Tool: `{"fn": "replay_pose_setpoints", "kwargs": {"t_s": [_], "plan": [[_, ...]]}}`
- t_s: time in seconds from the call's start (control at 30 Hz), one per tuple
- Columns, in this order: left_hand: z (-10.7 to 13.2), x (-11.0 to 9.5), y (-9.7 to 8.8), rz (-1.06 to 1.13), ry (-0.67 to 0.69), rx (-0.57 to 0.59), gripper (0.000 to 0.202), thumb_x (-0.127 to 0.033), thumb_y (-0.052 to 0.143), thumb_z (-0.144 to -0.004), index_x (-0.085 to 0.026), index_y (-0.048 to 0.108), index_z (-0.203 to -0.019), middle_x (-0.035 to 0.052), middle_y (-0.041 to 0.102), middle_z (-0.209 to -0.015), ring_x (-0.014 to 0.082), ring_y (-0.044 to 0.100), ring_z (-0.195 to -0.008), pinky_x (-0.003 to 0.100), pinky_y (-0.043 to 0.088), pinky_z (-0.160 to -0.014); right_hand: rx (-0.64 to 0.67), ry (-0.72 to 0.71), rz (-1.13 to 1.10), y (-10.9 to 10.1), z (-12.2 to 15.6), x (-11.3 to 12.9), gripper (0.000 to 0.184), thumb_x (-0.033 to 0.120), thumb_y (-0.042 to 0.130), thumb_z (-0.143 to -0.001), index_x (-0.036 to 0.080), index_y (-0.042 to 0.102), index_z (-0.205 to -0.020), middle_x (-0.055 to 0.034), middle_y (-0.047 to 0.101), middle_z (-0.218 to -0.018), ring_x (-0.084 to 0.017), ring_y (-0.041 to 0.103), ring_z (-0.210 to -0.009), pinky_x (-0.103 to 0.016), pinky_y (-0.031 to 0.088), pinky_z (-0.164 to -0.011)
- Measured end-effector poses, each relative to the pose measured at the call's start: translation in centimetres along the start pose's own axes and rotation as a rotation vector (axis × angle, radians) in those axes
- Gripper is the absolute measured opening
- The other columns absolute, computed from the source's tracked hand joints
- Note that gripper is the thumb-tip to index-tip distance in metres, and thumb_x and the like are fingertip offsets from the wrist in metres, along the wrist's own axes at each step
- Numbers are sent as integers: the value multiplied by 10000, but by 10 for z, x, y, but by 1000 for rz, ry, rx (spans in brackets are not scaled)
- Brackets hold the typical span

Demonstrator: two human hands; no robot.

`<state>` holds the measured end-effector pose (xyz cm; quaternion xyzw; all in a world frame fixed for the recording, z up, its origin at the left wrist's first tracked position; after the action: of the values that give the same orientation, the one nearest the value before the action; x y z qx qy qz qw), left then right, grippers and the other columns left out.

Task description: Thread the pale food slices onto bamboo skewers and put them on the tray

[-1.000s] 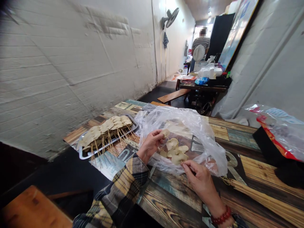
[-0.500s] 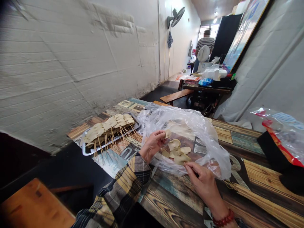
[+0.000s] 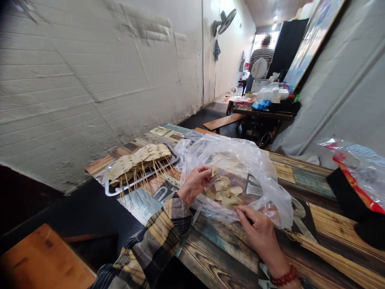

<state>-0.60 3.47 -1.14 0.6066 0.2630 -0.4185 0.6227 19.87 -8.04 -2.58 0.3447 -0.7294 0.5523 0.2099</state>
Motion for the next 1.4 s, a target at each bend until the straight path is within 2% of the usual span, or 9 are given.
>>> {"fn": "replay_pose_setpoints", "kwargs": {"t_s": [0.13,0.3,0.5,0.73,0.87,1.03,1.23,1.4], "plan": [[2,-3,2,-88,71,-30,238,-255,804,-553,-134,645,-682,-10,567,-627,67,452,-535,225,313,-535,3,4,4,1,0,1,356,435,467,-907,211,740,-859,-80,762,-820,-228,704,-719,-335,551,-688],[2,-3,3,-151,127,-49,214,-258,765,-585,-136,645,-713,-8,578,-657,74,473,-561,220,326,-539,47,50,-3,2,1,2,386,465,445,-916,210,730,-867,-57,719,-690,-202,659,-595,-302,519,-585],[2,-4,3,-223,185,-71,177,-249,735,-607,-137,645,-710,-12,572,-645,77,470,-566,219,337,-540,54,66,-16,3,1,5,401,475,444,-913,199,731,-863,-47,693,-643,-187,617,-533,-300,502,-568],[-1,1,-1,-65,59,-47,289,-299,808,-545,-135,645,-717,-1,578,-654,73,479,-548,219,327,-527,32,69,-55,3,0,3,396,474,454,-899,196,733,-861,-60,705,-661,-186,615,-513,-285,481,-504],[-4,4,-3,21,5,-39,334,-337,840,-530,-136,641,-707,-5,564,-642,77,481,-554,223,345,-539,16,42,-30,1,0,3,391,465,455,-899,207,745,-851,-38,662,-567,-195,616,-516,-300,498,-548],[-2,4,-1,24,-3,-19,328,-341,846,-525,-135,630,-663,-13,543,-611,71,452,-538,228,329,-531,-5,29,-7,-3,-2,6,387,475,473,-881,214,756,-840,-28,628,-506,-208,616,-510,-318,510,-575],[1,1,3,-103,89,-30,273,-328,799,-575,-135,616,-634,-19,530,-580,65,426,-517,230,290,-522,5,21,-8,-1,-3,9,401,467,448,-897,210,747,-824,-38,652,-543,-205,620,-517,-312,508,-561],[0,1,1,-188,174,-78,243,-334,766,-611,-142,632,-677,-18,559,-621,77,450,-548,227,316,-534,12,52,3,3,-1,5,408,481,441,-898,206,735,-834,-46,687,-612,-194,620,-521,-296,489,-531]]}}
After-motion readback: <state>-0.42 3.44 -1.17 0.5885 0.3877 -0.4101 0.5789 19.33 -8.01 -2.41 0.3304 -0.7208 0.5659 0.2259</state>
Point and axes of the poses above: each hand's wrist, its own z-axis away from the middle knuckle, its own y-axis out of the palm, x = y × z, the point moved 3 cm from there along -z, towards the middle knuckle
